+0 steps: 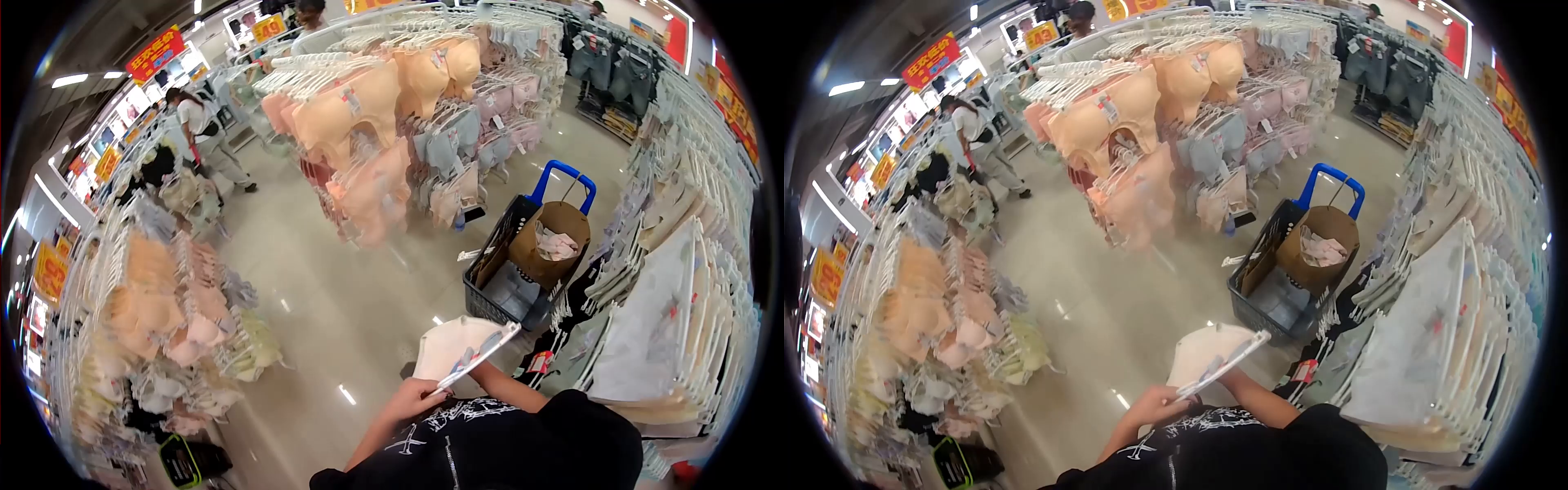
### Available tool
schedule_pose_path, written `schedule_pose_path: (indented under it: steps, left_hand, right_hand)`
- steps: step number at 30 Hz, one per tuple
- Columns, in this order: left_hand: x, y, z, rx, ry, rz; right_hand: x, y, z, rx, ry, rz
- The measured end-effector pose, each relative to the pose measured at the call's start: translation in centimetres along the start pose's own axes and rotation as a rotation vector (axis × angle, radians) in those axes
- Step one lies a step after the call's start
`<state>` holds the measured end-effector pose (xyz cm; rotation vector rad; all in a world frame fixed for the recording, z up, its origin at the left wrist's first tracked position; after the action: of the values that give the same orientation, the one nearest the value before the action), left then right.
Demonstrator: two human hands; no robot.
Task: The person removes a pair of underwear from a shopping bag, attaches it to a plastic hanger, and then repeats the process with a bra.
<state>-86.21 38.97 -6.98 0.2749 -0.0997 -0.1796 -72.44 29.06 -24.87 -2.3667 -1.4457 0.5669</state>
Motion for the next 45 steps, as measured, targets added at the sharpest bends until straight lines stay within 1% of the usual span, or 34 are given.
schedule_pose_path:
  steps: [3,4,5,7,9,10,11,13,14,16,17,19,22,24,25,28,31,32,33,35,37,38,41,42,43,45]
  left_hand:
    - [2.6,5.6,-1.2,-0.074,-0.061,-0.02]
    - [3.6,7.4,-1.5,-0.092,-0.206,0.006]
    - [4.5,9.5,-2.6,-0.082,-0.125,-0.028]
    - [5.8,13.5,-4.6,-0.066,0.046,-0.078]
    - [7.6,16.9,-5.4,-0.111,0.09,0.081]
    - [8.6,18.7,-4.9,-0.074,0.052,0.177]
    - [8.8,20.1,-5.7,-0.018,0.061,0.207]
    - [9.5,23.2,-8.2,0.097,0.065,0.271]
    - [9.5,24.3,-9.2,0.019,0.055,0.365]
    - [9.3,26.1,-10.6,-0.069,0.146,0.428]
    - [9.2,27.1,-11.0,-0.101,0.189,0.457]
    - [9.4,28.7,-11.2,-0.088,0.2,0.508]
    - [9.9,30.6,-12.8,-0.041,0.217,0.53]
    - [11.0,31.4,-14.0,-0.015,0.235,0.517]
    - [12.0,31.8,-13.7,0.0,0.24,0.51]
    - [15.7,31.9,-11.2,0.114,0.222,0.47]
    - [19.6,31.2,-11.0,0.073,0.254,0.31]
    - [21.0,30.8,-11.6,0.052,0.24,0.273]
    - [22.3,30.4,-12.1,0.037,0.236,0.238]
    - [25.5,29.9,-12.7,0.014,0.223,0.168]
    - [29.6,29.9,-11.5,0.212,0.164,0.047]
    - [31.5,29.7,-12.4,0.25,0.178,-0.001]
    - [38.0,29.1,-13.5,0.249,0.055,-0.079]
    - [40.3,28.6,-14.4,0.145,0.048,-0.091]
    - [42.5,28.2,-14.9,0.123,0.035,-0.109]
    - [47.1,27.1,-15.0,0.074,-0.004,-0.148]
  right_hand:
    - [4.2,1.8,-1.4,-0.406,0.258,0.191]
    - [6.0,2.4,-1.7,-0.441,0.279,0.22]
    - [7.9,2.5,-2.5,-0.439,0.277,0.233]
    - [11.3,1.9,-4.8,-0.14,0.098,0.094]
    - [14.1,-1.1,-7.8,0.458,-0.017,-0.059]
    - [15.3,-2.4,-9.1,0.392,-0.007,-0.135]
    - [16.4,-3.6,-10.5,0.325,0.007,-0.211]
    - [18.9,-5.1,-11.4,0.405,-0.036,-0.276]
    - [20.1,-5.4,-11.0,0.541,-0.1,-0.268]
    - [22.0,-5.5,-9.9,0.878,-0.216,-0.207]
    - [22.9,-5.6,-9.9,0.961,-0.238,-0.176]
    - [24.1,-6.0,-10.8,1.032,-0.255,-0.126]
    - [25.2,-6.4,-13.4,0.954,-0.269,-0.086]
    - [25.7,-4.3,-11.5,1.024,-0.28,-0.143]
    - [25.8,-3.9,-11.6,1.056,-0.282,-0.173]
    - [26.5,-2.8,-12.9,1.09,-0.2,-0.157]
    - [28.8,0.1,-11.6,1.028,-0.242,0.06]
    - [30.0,1.0,-11.8,0.936,-0.174,0.068]
    - [30.3,2.1,-11.3,0.926,-0.263,0.121]
    - [31.9,4.2,-11.9,0.742,-0.237,0.051]
    - [33.2,6.6,-13.7,0.757,-0.15,0.066]
    - [34.2,8.4,-14.1,0.726,-0.182,0.214]
    - [36.3,14.9,-13.6,0.725,-0.099,0.228]
    - [36.2,15.8,-16.0,0.773,-0.025,0.233]
    - [35.6,17.0,-18.2,0.767,-0.045,0.259]
    - [35.4,21.4,-18.9,0.756,0.077,0.334]
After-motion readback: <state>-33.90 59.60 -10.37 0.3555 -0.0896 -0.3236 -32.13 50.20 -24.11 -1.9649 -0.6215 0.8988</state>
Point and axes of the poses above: each hand's wrist, its own x-axis towards the middle knuckle, its own y-axis out of the back of the hand, z = x × y, the point moved 3 cm from there along x, towards the middle knuckle, and after that the axes turned 11 degrees about -y, right-handed, at the moved point
